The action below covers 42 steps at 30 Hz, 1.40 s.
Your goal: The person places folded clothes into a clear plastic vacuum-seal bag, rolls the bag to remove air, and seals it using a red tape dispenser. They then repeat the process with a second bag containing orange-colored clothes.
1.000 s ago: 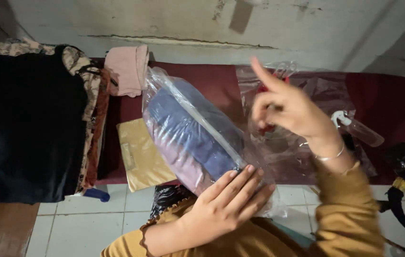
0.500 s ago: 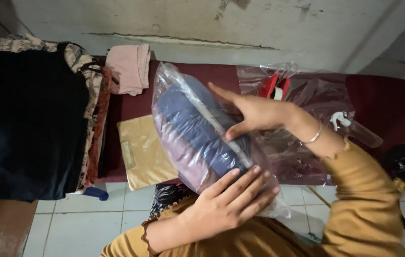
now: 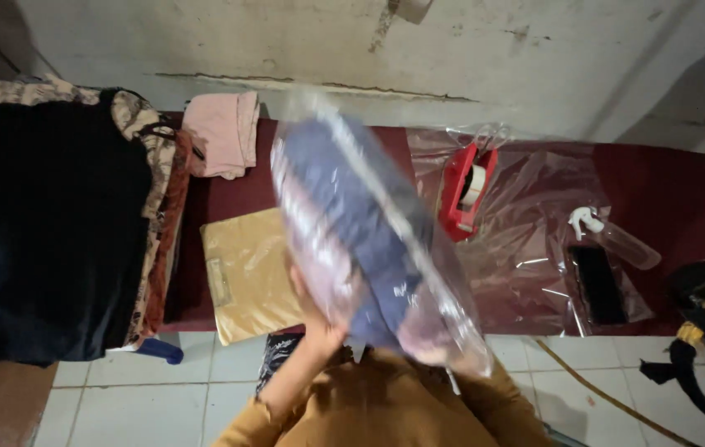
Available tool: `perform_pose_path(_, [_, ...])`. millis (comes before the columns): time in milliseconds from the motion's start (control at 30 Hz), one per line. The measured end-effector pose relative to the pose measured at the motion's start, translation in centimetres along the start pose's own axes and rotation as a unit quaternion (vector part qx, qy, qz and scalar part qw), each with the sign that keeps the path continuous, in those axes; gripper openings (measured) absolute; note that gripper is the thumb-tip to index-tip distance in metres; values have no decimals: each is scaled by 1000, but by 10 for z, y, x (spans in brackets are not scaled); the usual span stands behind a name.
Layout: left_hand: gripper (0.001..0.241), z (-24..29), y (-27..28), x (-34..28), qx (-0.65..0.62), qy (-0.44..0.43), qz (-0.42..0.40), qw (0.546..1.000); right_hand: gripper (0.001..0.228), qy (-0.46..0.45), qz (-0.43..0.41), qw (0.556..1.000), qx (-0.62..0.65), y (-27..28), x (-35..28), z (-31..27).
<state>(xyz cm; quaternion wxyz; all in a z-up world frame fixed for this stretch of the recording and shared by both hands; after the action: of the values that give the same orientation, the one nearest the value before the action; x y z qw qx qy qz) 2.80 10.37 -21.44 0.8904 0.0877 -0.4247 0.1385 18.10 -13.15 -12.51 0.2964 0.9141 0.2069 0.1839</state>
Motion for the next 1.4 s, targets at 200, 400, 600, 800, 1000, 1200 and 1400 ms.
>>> perform_pose_path(200, [103, -51, -26, 146, -76, -63, -29, 995, 102, -19, 172, 985, -7, -39, -1, 66])
perform_pose_path(400, [107, 14, -35, 188, -89, -215, -20, 972, 99, -3, 343, 938, -36, -20, 20, 69])
perform_pose_path(600, [75, 77, -15, 212, 112, -304, -179, 929, 57, -26, 289, 922, 254, -1, -7, -14])
perform_pose_path(800, [61, 88, -15, 210, 81, -288, -247, 922, 35, 59, 457, 884, 82, 31, -71, -96])
perform_pose_path(1000, [51, 110, -18, 215, 106, -311, -267, 906, 32, -12, 431, 896, 102, 8, -123, -101])
perform_pose_path(1200, [40, 136, -18, 221, 143, -326, -254, 899, 30, -47, 402, 907, 112, -1, -147, -106])
perform_pose_path(1400, [38, 143, -18, 230, 109, -316, -306, 891, 28, -64, 376, 916, 129, -6, -153, -124])
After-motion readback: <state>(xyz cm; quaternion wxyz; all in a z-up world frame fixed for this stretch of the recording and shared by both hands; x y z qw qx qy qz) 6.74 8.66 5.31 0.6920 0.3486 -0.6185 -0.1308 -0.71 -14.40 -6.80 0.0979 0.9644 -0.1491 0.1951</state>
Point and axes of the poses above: each hand's wrist, its own x-axis towards the middle knuckle, its own y-axis out of the back of the hand, z = x × y, the point moved 5 cm from there along x, towards the middle knuckle, and after that the axes turned 8 degrees about -y, right-handed, at the moved point
